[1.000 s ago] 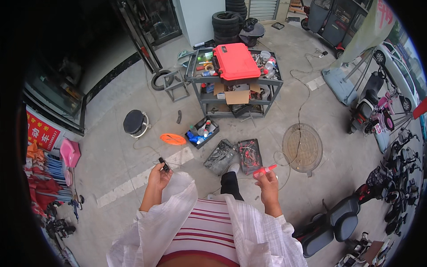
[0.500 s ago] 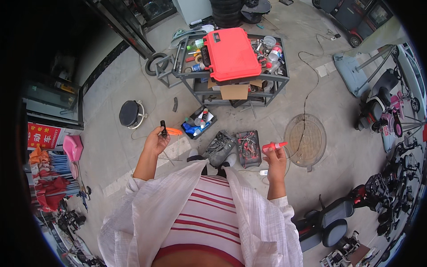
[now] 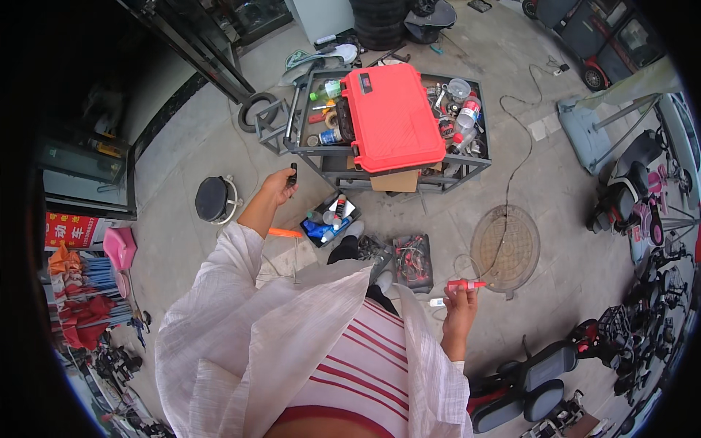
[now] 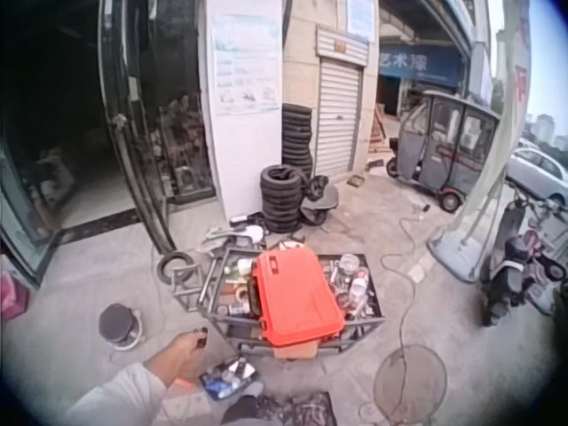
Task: The person aligns and secures a red rear fender onto a red scooter using their hands. They repeatedly adjust the fender's position and tighten fasteners near the wheel area. The person then walks to a nearby tool cart and picks up a red toolbox.
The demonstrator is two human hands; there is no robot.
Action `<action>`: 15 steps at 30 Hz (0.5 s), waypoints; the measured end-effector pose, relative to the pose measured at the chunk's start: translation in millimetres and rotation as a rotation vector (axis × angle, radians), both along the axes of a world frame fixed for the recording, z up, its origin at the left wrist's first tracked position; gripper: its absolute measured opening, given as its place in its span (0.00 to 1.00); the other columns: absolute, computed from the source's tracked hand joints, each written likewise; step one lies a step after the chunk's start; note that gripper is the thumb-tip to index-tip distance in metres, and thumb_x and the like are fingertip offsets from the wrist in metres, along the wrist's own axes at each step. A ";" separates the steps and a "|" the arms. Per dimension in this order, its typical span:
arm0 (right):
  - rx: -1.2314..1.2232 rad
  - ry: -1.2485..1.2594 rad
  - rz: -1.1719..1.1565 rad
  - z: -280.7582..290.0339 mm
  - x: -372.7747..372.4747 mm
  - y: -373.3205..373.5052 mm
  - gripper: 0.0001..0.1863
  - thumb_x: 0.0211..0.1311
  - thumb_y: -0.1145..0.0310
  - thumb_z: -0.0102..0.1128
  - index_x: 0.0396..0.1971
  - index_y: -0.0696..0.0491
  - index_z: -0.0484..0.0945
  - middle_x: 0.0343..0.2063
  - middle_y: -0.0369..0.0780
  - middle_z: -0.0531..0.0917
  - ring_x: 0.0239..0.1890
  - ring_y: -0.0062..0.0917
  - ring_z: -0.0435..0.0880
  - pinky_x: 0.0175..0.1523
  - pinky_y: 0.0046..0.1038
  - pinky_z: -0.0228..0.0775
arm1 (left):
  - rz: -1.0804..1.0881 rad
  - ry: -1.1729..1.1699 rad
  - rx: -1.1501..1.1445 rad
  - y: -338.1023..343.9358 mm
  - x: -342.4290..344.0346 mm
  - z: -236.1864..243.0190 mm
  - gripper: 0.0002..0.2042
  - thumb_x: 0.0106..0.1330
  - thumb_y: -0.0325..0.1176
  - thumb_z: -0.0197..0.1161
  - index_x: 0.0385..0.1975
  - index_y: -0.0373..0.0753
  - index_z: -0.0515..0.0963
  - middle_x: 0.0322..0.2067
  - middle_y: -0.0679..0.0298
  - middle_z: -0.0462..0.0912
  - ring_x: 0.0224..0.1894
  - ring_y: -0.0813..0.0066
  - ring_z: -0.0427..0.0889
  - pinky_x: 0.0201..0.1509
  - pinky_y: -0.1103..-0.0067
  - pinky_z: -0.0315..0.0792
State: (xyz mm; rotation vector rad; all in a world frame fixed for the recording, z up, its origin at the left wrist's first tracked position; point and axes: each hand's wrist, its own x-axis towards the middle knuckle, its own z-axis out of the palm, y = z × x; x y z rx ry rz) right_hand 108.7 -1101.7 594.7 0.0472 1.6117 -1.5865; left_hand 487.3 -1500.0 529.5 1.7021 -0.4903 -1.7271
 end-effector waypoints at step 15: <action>0.104 0.192 -0.050 -20.3 6.6 -232.1 0.13 0.64 0.60 0.61 0.44 0.48 0.74 0.37 0.33 0.82 0.37 0.21 0.83 0.33 0.19 0.69 | -1.003 -1.234 -0.463 -144.5 -21.2 -56.5 0.19 0.56 0.35 0.67 0.44 0.35 0.71 0.44 0.48 0.78 0.49 0.50 0.78 0.54 0.64 0.72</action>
